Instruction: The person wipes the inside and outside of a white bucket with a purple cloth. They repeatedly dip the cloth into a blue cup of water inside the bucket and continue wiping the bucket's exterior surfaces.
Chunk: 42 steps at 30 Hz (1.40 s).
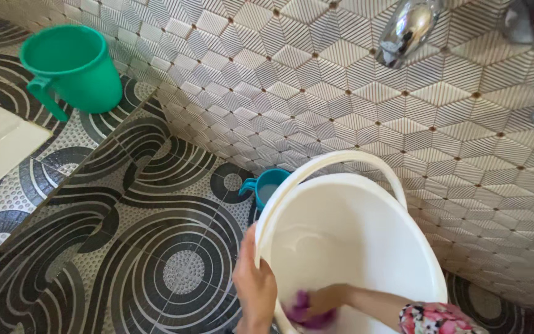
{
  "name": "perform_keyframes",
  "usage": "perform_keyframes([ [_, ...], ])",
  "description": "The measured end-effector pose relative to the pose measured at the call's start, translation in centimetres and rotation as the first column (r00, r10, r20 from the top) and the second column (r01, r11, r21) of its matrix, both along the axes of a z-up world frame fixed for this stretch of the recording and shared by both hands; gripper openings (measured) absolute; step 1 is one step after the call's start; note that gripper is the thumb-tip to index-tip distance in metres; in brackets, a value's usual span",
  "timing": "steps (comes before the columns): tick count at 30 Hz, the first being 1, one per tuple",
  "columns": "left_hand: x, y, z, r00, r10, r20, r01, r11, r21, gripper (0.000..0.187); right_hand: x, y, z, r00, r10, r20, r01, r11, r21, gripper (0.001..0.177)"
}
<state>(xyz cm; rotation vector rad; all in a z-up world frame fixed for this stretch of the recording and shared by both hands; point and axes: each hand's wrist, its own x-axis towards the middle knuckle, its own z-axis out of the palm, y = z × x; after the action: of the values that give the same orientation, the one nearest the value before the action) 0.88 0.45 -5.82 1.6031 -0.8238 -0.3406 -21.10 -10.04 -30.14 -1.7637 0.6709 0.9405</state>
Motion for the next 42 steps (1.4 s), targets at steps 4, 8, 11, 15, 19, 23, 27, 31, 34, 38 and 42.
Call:
perform_keyframes([
  [4,-1.0,0.0,-0.5,0.999,0.032,0.032,-0.032,0.999,-0.025,0.057,6.0,3.5,2.2,0.791,-0.612,0.024,0.604,0.787,0.126,0.049],
  [8,-0.4,-0.8,-1.3,1.0,0.003,-0.021,-0.004,0.999,-0.038,0.044,7.2,2.4,8.0,0.593,-0.805,-0.013,0.766,0.559,0.318,0.03],
  [11,0.5,-1.4,-1.7,1.0,-0.021,0.006,0.021,1.0,0.017,0.044,7.1,2.4,11.9,0.386,-0.918,-0.091,0.846,0.314,0.43,0.034],
  [15,0.8,-0.6,-1.4,0.985,-0.082,0.15,0.086,0.996,-0.019,0.048,5.2,2.7,15.7,0.226,-0.953,-0.203,0.88,0.111,0.461,0.045],
  [19,-0.8,0.8,-0.6,0.869,-0.25,0.427,0.185,0.965,0.187,0.053,0.9,0.0,17.5,0.046,-0.996,-0.082,0.871,0.0,0.492,0.045],
  [23,-4.7,3.6,-0.4,0.538,-0.553,0.636,0.482,0.821,0.306,0.057,-5.3,-3.7,18.8,-0.182,-0.98,0.08,0.775,-0.093,0.625,0.043],
  [27,-9.1,7.0,-2.6,0.06,-0.816,0.575,0.624,0.481,0.616,0.054,-9.9,-6.1,21.7,-0.343,-0.879,0.331,0.757,-0.05,0.652,0.032],
  [31,-9.9,8.1,-4.5,0.007,-0.542,0.84,0.471,0.743,0.476,0.019,-12.6,-6.0,26.5,-0.515,-0.772,0.373,0.705,-0.133,0.697,0.035],
  [34,-8.6,6.5,-3.5,0.093,-0.555,0.826,0.448,0.765,0.464,0.024,-13.9,-5.2,31.0,-0.574,-0.658,0.487,0.662,-0.024,0.749,0.034],
  [38,-5.1,5.5,0.1,0.66,-0.406,0.632,0.373,0.907,0.195,0.045,-14.1,-2.2,34.6,-0.579,-0.602,0.55,0.694,-0.011,0.72,0.034],
  [42,-1.4,5.0,3.5,0.935,-0.161,0.315,0.014,0.906,0.422,0.034,-10.8,-1.1,34.5,-0.425,-0.687,0.589,0.831,-0.038,0.555,0.03],
])
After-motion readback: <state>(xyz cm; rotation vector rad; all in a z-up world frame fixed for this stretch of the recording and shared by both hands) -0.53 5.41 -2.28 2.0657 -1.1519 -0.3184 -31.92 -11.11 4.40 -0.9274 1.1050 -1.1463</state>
